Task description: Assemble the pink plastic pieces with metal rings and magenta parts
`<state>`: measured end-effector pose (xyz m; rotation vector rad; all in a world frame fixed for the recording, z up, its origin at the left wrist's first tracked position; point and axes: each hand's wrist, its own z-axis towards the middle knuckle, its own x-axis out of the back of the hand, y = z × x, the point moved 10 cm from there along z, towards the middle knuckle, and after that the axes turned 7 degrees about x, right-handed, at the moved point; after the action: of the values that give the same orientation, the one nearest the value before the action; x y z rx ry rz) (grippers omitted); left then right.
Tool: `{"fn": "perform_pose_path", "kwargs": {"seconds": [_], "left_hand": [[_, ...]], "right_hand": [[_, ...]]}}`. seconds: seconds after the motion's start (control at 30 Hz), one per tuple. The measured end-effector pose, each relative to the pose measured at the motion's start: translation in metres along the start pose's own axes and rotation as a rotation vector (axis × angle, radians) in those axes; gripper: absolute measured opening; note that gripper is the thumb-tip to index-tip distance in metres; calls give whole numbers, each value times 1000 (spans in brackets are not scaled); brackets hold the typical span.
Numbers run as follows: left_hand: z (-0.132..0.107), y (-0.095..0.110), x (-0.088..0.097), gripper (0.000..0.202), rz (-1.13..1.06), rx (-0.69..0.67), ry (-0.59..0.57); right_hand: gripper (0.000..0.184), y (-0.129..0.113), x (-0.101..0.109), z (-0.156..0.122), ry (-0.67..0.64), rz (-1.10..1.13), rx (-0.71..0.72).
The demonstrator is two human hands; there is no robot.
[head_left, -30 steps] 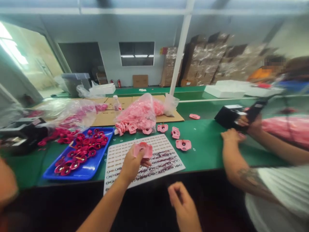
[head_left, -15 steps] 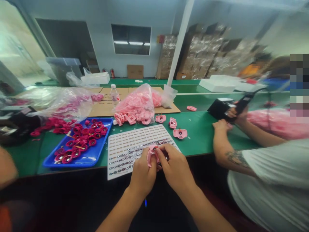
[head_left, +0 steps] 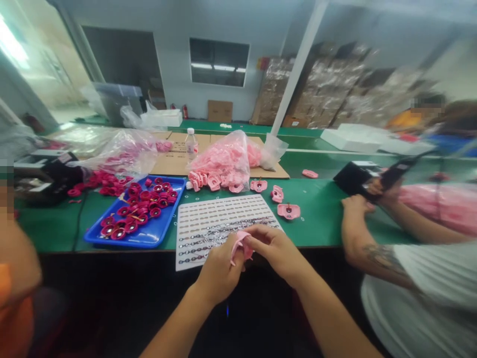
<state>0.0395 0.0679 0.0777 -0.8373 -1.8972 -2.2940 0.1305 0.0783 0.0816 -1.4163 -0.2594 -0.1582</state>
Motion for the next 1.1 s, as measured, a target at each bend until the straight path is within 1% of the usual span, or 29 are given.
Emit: {"fn": "perform_pose_path", "kwargs": {"seconds": [0.07, 0.17, 0.23, 0.3, 0.4, 0.47, 0.5, 0.57, 0.6, 0.63, 0.7, 0.73, 0.77, 0.83, 0.87, 0.9, 0.93, 0.97, 1.0, 1.03, 1.1], "left_hand": [[0, -3, 2, 24, -16, 0, -13], [1, -8, 4, 25, -61, 12, -4], [2, -12, 5, 25, -85, 23, 9], [3, -17, 7, 25, -74, 29, 19], [-1, -24, 14, 22, 39, -3, 47], [-6, -31, 25, 20, 160, -10, 92], [-9, -36, 33, 23, 222, 6, 130], [-15, -43, 52, 40, 332, 13, 218], [-19, -42, 59, 50, 388, -23, 243], [-22, -40, 63, 58, 446, -81, 243], [-29, -37, 69, 63, 546, -188, 208], [-32, -40, 76, 60, 573, -197, 207], [-35, -47, 87, 57, 574, -167, 233], [-43, -66, 122, 51, 487, -41, 366], [-51, -78, 142, 47, 398, 37, 458], [-60, -92, 161, 42, 286, 117, 557], [-72, -106, 177, 36, 157, 193, 655], [-84, -121, 189, 31, 18, 261, 742], [-96, -136, 196, 30, -124, 319, 812], [-105, -149, 199, 32, -260, 363, 866], [-119, -169, 196, 36, -488, 400, 925]], "right_hand": [[21, 14, -11, 4, -48, 103, -62], [23, 29, -17, 8, -4, 172, -129], [24, 32, -22, 8, 9, 208, -159], [24, 30, -28, 8, 1, 217, -158], [24, 25, -35, 6, -7, 166, -125], [24, 27, -42, 6, -25, 122, -118], [23, 29, -48, 7, -50, 100, -116], [21, 28, -65, 10, -113, 67, -94], [20, 25, -76, 11, -144, 70, -77], [20, 21, -88, 13, -179, 92, -67], [22, 11, -114, 15, -258, 161, -66], [24, 6, -129, 17, -316, 195, -71], [25, 2, -144, 19, -378, 216, -69], [27, -4, -170, 32, -476, 193, -24], [29, -5, -180, 43, -488, 140, 23], [30, -5, -188, 58, -465, 54, 87], [31, -5, -194, 75, -415, -72, 165], [31, -5, -200, 93, -339, -223, 253], [31, -6, -207, 108, -273, -383, 339], [32, -7, -218, 122, -230, -515, 405], [33, -4, -240, 145, -200, -626, 464]]}}
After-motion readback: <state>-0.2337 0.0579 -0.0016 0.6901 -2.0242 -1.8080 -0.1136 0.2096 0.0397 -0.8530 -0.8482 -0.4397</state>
